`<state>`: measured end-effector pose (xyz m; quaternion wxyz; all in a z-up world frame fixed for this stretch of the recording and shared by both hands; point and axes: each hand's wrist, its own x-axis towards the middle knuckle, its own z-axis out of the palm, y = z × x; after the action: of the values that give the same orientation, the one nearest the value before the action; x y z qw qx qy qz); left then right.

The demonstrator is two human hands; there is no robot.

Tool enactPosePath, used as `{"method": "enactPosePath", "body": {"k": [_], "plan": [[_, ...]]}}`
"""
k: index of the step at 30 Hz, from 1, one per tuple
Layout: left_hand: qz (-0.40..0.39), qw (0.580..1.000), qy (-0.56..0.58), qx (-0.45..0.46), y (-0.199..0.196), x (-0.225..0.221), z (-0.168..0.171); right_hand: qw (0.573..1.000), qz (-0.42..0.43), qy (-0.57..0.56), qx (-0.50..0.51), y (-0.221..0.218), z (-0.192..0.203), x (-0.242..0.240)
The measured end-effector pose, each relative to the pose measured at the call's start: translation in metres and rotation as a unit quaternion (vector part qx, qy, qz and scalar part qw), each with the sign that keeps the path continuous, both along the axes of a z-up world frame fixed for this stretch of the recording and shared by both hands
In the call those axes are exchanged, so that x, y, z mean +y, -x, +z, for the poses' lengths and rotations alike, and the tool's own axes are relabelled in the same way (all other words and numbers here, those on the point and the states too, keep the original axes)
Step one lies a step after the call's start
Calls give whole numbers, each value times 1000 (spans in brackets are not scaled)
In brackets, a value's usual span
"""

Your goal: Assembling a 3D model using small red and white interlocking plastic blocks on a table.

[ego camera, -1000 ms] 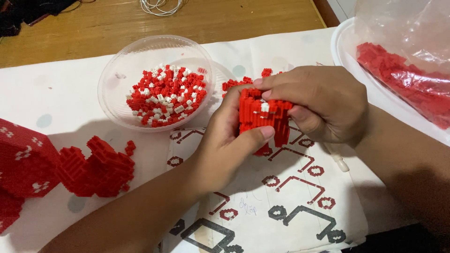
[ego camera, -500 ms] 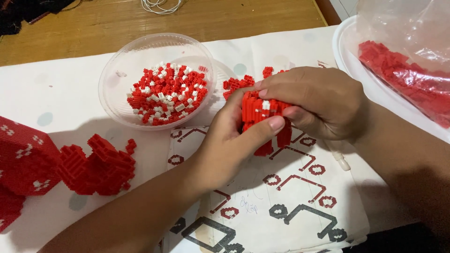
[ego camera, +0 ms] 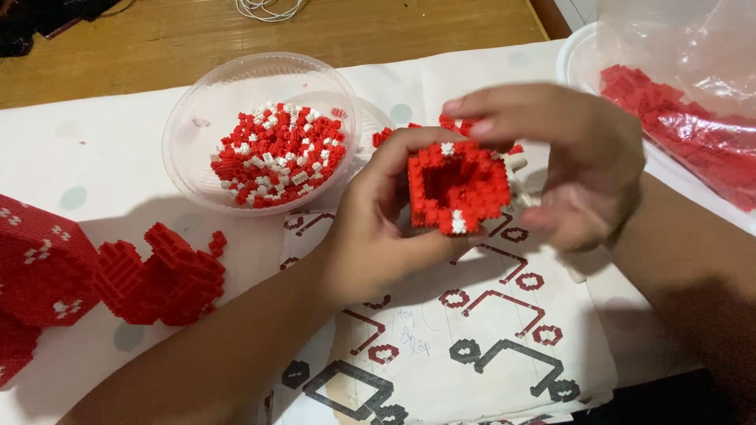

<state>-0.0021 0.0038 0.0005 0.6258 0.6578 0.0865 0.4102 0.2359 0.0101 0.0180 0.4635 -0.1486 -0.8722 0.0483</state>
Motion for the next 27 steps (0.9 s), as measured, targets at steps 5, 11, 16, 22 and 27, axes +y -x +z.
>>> {"method": "enactPosePath", "body": {"k": [5,11,16,22,27], "plan": [[81,982,-164,33,2,-2,9,983,-61,112,128,5,3,-16],[190,916,-352,45,2,0,10,972,-81,161,147,1,1,-10],[199,870,-450,19,2,-1,7,974,-74,159,146,3,-1,-11],[187,857,-477,44,9,-7,19,977,-88,157,118,4,3,-12],[197,851,-484,50,6,-8,14,976,-95,159,114,5,3,-13]]}}
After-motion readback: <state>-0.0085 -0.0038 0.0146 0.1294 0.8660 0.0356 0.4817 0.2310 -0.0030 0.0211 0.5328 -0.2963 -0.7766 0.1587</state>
